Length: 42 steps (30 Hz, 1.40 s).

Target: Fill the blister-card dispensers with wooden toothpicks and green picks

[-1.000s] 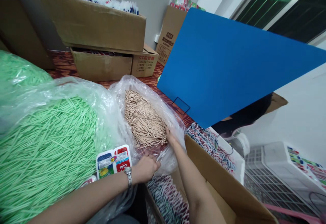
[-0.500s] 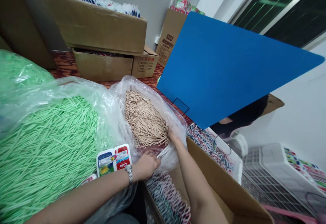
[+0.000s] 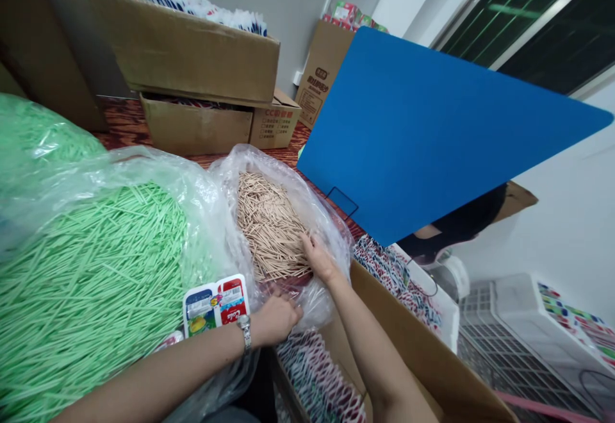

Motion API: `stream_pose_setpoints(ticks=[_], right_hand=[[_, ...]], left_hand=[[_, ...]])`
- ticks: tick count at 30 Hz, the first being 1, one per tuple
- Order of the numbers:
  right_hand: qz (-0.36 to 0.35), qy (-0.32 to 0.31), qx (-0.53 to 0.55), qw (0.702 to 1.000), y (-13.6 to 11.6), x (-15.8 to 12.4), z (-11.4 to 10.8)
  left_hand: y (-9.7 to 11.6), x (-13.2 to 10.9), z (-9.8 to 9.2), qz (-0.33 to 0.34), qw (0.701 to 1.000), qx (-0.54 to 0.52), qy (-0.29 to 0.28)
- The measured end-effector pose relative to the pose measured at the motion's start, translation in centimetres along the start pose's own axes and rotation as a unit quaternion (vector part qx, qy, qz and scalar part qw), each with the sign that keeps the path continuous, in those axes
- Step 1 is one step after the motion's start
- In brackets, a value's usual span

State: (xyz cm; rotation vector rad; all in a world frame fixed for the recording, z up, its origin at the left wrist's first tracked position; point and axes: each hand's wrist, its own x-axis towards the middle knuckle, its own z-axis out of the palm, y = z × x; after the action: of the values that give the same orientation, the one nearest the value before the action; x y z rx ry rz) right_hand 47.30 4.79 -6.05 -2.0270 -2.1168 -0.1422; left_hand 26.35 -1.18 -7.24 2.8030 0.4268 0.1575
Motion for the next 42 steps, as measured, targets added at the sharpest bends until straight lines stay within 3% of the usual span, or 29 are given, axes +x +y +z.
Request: stream_pose_setpoints(ticks=[4, 8, 13, 16, 20, 26, 33, 35, 38, 40, 42], right_hand=[[-0.119, -0.081, -0.012, 0.989, -1.5, 2.5, 0.5], [-0.167, -0.082, -0.007, 0.983, -2.2, 3.3, 1.4], [-0.162, -0.038, 0.018, 0.986, -1.5, 0.8, 3.2], [-0.166, -0.031, 0.009, 0.986, -1.6, 0.1, 4.1], [-0.159, 0.003, -0.006, 0.987, -2.6, 0.7, 4.9], [-0.154, 0.003, -0.013, 0.988, -4.5, 2.3, 5.8], [-0.129, -0.026, -0.001, 0.991, -6.3, 3.3, 5.1], [-0.136, -0.024, 0.024, 0.990, -6.1, 3.1, 4.2], [-0.121, 0.024, 0.089, 0.988, -5.3, 1.8, 2.9], [-0.030, 0.099, 0.149, 0.983, -4.7, 0.3, 2.7], [0.092, 0.164, 0.192, 0.963, -4.2, -1.3, 3.1]], left_hand=[[0.1, -0.1, 0.1, 0.004, 1.000, 0.004, -0.001], [0.1, -0.5, 0.0, -0.002, 1.000, 0.006, 0.000], [0.0, -1.1, -0.4, -0.029, 1.000, 0.004, 0.011], [-0.3, -1.1, -0.4, -0.049, 0.999, 0.005, -0.010], [-0.6, -0.9, 0.2, -0.022, 0.999, 0.002, -0.044], [-0.7, -0.9, 1.0, 0.005, 0.999, 0.010, -0.031], [-1.2, -0.6, -1.4, -0.005, 0.997, -0.037, -0.061], [-2.0, -0.5, -2.9, -0.012, 0.995, -0.094, -0.033], [-4.4, -0.1, -5.5, -0.081, 0.978, -0.167, 0.090], [-6.7, 0.5, -7.0, -0.172, 0.949, -0.172, 0.201], [-9.4, 1.3, -7.9, -0.233, 0.928, -0.135, 0.258]])
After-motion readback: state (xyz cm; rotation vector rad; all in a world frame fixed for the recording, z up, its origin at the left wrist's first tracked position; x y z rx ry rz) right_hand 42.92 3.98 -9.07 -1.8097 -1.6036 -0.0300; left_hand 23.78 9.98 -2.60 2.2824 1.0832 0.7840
